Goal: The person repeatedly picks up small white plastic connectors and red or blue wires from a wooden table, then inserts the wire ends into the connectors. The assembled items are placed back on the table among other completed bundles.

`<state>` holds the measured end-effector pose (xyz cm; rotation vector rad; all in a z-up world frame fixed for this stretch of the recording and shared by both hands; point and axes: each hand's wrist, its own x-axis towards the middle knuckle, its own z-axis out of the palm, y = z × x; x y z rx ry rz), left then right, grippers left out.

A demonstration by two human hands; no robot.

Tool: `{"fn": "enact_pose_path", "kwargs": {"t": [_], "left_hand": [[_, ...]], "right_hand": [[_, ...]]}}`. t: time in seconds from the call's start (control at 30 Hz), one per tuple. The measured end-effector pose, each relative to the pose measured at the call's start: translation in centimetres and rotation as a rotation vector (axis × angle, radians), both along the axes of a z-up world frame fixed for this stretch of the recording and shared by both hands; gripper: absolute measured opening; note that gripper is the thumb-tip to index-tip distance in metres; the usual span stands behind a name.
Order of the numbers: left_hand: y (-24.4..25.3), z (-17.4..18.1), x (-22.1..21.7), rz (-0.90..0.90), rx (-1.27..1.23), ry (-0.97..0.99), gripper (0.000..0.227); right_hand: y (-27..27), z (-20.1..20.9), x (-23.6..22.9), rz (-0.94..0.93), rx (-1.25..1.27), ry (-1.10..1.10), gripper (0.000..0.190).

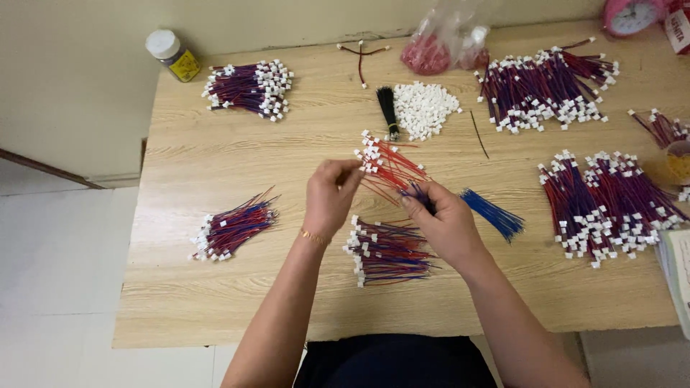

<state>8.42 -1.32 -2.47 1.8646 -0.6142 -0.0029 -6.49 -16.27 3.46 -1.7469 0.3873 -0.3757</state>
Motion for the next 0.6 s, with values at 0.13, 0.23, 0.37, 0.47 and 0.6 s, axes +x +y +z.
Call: {"fn": "enact_pose_path", "kwargs": {"t": [0.13, 0.23, 0.37, 0.47, 0.6], "left_hand": [[1.5, 4.0, -4.7, -0.094, -0.179, 0.303, 0.014], [1.8, 3.8, -6.6, -0.120, -0.281, 0.424, 0.018], [1.4, 1.2, -7.3, -0.178, -0.386, 0.505, 0.016], [1.4, 1.5, -7.5, -0.216, -0.409, 0.543, 0.016], [1.3, 1.4, -7.8, -0.237, -0.445, 0.584, 0.014]], "right_hand": [[1.3, 0.8, -0.4, 0.013, -0.022, -0.012, 0.010], [2.0, 0.7, -0.5, 0.035, -0.104, -0.022, 0.010], [2.2, 0.4, -0.9, 0.069, -0.070, 0.027, 0.013], [2.2, 0.7, -1.4, 0.067, -0.071, 0.034, 0.013], [2.2, 0.5, -1.5, 0.065, 0.030, 0.019, 0.012]]}}
